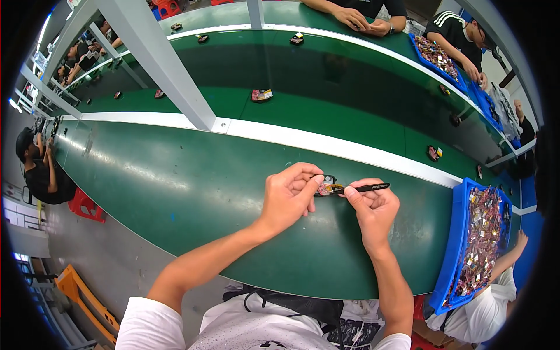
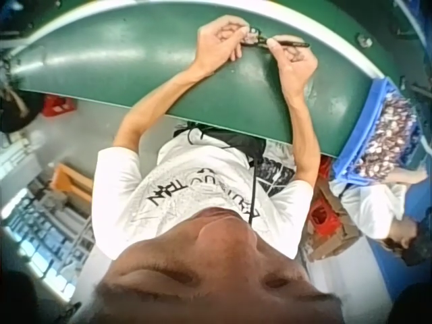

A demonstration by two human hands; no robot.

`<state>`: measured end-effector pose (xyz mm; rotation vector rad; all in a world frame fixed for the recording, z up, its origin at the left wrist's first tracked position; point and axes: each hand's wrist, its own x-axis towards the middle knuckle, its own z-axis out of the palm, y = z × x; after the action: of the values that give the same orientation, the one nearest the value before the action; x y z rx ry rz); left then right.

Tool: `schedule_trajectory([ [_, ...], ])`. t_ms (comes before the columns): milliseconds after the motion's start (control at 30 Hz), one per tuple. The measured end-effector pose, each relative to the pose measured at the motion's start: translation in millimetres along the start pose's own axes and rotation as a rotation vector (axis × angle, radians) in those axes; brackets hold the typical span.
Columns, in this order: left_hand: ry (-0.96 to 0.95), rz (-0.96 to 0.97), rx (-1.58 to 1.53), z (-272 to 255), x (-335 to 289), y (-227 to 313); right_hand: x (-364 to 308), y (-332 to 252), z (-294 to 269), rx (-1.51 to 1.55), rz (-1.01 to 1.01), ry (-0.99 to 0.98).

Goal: Manually assemble small electronic or plastic components on a factory production line.

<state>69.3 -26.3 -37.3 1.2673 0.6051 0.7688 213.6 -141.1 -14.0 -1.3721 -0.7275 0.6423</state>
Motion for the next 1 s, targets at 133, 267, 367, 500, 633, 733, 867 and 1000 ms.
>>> schedule_trajectory([
  [133,-0.056,-0.027,0.007,-5.6,2.4,3.0,0.6,-1.8,-1.8,0.011,0.073,-0.029],
  [267,-0.069,-0.030,0.021,-6.3,2.7,3.8,0.5,-2.0,-3.4,0.003,0.068,-0.048],
  [367,-0.064,-0.032,0.024,-6.6,2.3,3.2,0.5,-1.5,-3.6,-0.007,0.090,-0.059],
  [500,-0.050,-0.060,0.016,-5.4,1.6,4.3,-0.1,-1.6,-1.9,0.008,0.097,-0.039],
  [633,-0.057,-0.054,0.019,-5.3,2.1,4.4,0.6,-2.8,-1.7,0.035,0.121,-0.023],
  [733,-0.059,-0.040,0.018,-5.6,1.3,3.9,1.1,-3.2,-2.2,0.043,0.134,-0.035],
  [867,-0.053,-0.006,0.028,-5.0,0.3,3.5,2.0,-4.8,-2.9,0.036,0.155,-0.043],
  [1000,-0.061,-0.047,-0.002,-6.1,2.6,6.1,2.9,-2.9,-5.2,0.049,0.129,-0.068],
])
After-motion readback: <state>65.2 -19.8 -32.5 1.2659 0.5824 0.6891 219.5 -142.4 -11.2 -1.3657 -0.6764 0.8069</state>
